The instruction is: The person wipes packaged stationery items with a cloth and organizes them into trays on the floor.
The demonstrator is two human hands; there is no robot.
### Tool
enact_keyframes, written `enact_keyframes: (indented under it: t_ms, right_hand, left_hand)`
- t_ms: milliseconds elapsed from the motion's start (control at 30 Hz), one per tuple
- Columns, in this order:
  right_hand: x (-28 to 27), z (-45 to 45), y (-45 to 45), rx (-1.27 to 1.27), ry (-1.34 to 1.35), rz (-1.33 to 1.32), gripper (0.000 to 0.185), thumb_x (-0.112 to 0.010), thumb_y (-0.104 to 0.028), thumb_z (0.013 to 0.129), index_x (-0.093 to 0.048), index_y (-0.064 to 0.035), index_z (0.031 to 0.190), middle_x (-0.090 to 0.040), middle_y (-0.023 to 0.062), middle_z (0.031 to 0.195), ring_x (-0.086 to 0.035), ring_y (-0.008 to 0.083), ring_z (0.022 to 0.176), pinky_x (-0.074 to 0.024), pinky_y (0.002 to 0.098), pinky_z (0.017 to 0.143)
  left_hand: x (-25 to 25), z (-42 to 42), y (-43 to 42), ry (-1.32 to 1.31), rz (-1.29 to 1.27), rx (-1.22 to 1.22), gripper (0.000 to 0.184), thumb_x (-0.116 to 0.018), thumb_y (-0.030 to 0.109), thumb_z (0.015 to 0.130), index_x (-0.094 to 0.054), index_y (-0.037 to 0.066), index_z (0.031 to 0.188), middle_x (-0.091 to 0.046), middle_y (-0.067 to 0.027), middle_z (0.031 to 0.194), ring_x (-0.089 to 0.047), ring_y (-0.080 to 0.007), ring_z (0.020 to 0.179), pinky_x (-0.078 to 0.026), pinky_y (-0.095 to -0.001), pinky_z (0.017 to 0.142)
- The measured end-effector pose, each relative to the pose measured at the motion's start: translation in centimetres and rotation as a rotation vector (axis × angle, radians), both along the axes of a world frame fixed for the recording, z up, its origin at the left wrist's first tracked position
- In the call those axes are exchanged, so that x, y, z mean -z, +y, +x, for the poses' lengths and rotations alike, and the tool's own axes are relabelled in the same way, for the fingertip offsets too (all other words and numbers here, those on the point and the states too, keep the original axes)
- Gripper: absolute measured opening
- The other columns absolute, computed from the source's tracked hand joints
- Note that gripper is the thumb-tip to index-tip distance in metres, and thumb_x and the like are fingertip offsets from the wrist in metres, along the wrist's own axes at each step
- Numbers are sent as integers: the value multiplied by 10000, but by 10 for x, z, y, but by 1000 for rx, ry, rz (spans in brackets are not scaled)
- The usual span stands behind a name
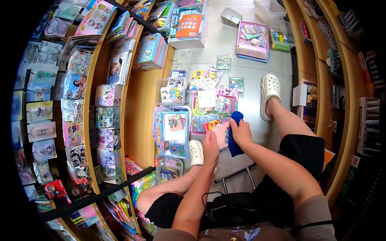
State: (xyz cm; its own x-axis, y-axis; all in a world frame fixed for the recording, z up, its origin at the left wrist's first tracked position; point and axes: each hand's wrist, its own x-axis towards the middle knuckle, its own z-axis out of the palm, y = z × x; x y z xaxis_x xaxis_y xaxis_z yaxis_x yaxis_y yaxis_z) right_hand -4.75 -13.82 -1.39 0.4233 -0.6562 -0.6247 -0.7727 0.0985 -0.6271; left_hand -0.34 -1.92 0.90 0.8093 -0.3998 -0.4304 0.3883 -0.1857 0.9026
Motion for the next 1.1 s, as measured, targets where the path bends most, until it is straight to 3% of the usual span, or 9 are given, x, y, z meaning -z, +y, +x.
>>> enact_keyframes:
  t_ms: [100,167,267,367,467,567,733,867,1100]
  right_hand:
    - [29,1,1,146,-213,172,468,-485,-416,857,-573,39,925,-585,230,840,-563,389,866,-425,450,766]
    - [5,5,2,243,-329,353,431,-499,-393,872,-577,31,873,-597,136,727,-606,256,735,-453,359,659]
    - [-38,10,-5,281,-396,614,404,-503,-384,881,-578,13,853,-583,78,707,-585,163,647,-442,292,582]
    - [-58,13,-6,248,-421,719,385,-501,-380,887,-579,-5,855,-567,43,676,-543,128,574,-425,262,542]
    - [-36,10,2,116,-451,586,384,-499,-377,886,-573,-1,905,-556,65,677,-526,167,578,-440,281,584]
    - [-27,5,14,-60,-477,317,382,-489,-353,892,-553,12,985,-541,112,805,-526,213,710,-440,313,692]
    - [-26,0,24,-226,-449,2,360,-473,-305,900,-524,6,1074,-421,177,1020,-437,278,962,-384,355,845]
    - [-31,-2,26,-239,-403,-190,423,-522,-350,847,-542,16,1058,-437,226,1020,-471,368,938,-405,417,821]
    - [-38,-7,29,-226,-415,25,419,-480,-355,866,-548,27,1026,-432,218,1051,-478,367,954,-397,405,836]
  left_hand:
    - [11,37,2,-67,-6,19,271,-399,202,949,-522,-19,1048,-560,-63,979,-517,-104,882,-415,-244,790]
    - [33,64,7,-236,158,161,242,-408,180,941,-538,-8,1020,-564,-67,975,-519,-107,878,-415,-244,788]
    - [39,79,1,-1010,532,308,207,-427,145,922,-549,-1,1005,-576,-83,994,-538,-128,866,-424,-243,786]
    - [48,81,-3,-966,598,307,240,-442,131,911,-524,-4,1091,-582,-98,1053,-559,-145,876,-437,-249,787]
    - [14,56,-31,34,47,72,308,-412,137,919,-475,12,1194,-571,-109,1110,-570,-163,909,-446,-260,803]
    - [9,44,-43,244,-239,1,359,-358,150,934,-413,35,1270,-569,-112,1119,-570,-158,909,-451,-263,814]
    - [11,41,-28,662,-744,10,800,-306,621,848,-340,-43,1294,-404,-249,1292,-452,-359,1149,-359,-445,974]
    - [-14,40,-19,781,-830,1,857,-327,676,816,-340,-31,1301,-442,-231,1261,-473,-350,1121,-355,-435,979]
    - [4,16,-28,638,-355,14,682,-314,584,884,-347,56,1315,-535,-129,1146,-513,-240,1071,-402,-356,931]
